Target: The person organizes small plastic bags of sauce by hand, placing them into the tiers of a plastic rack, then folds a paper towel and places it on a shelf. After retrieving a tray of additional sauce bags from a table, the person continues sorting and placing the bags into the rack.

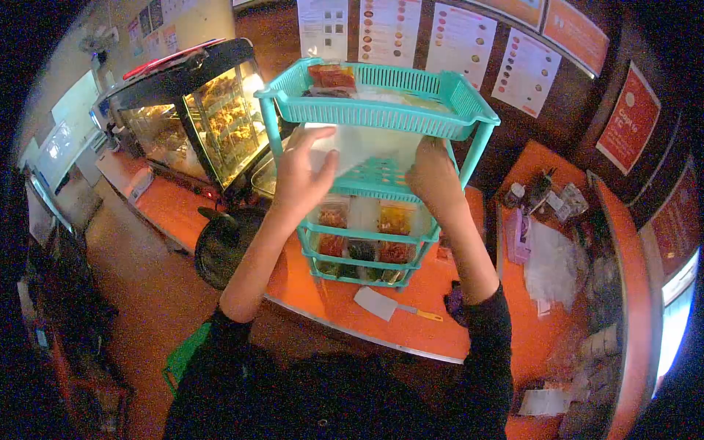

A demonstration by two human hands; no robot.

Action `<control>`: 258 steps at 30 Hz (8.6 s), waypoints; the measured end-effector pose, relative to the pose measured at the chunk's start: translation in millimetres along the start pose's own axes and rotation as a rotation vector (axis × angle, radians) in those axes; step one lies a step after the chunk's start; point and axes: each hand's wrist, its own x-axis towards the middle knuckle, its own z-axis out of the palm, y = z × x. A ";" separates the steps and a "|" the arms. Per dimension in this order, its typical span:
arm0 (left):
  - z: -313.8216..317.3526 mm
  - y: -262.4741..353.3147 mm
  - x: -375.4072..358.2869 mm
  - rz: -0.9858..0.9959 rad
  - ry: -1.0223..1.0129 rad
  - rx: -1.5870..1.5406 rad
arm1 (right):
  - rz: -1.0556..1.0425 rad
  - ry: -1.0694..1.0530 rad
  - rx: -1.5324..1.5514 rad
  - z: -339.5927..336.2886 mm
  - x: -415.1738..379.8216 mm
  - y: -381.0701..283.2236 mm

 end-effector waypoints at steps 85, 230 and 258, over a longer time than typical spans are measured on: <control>79.2 184.1 -339.6 -1.063 -0.709 -1.059 | 0.728 0.502 0.388 7.5 -443.6 -20.3; 5.3 73.9 -36.2 0.106 -0.028 0.270 | -0.202 -0.277 0.292 2.6 -141.7 -47.7; 72.5 -26.4 -346.9 -1.431 -0.498 -0.953 | 0.533 -0.648 0.591 173.0 -301.3 17.4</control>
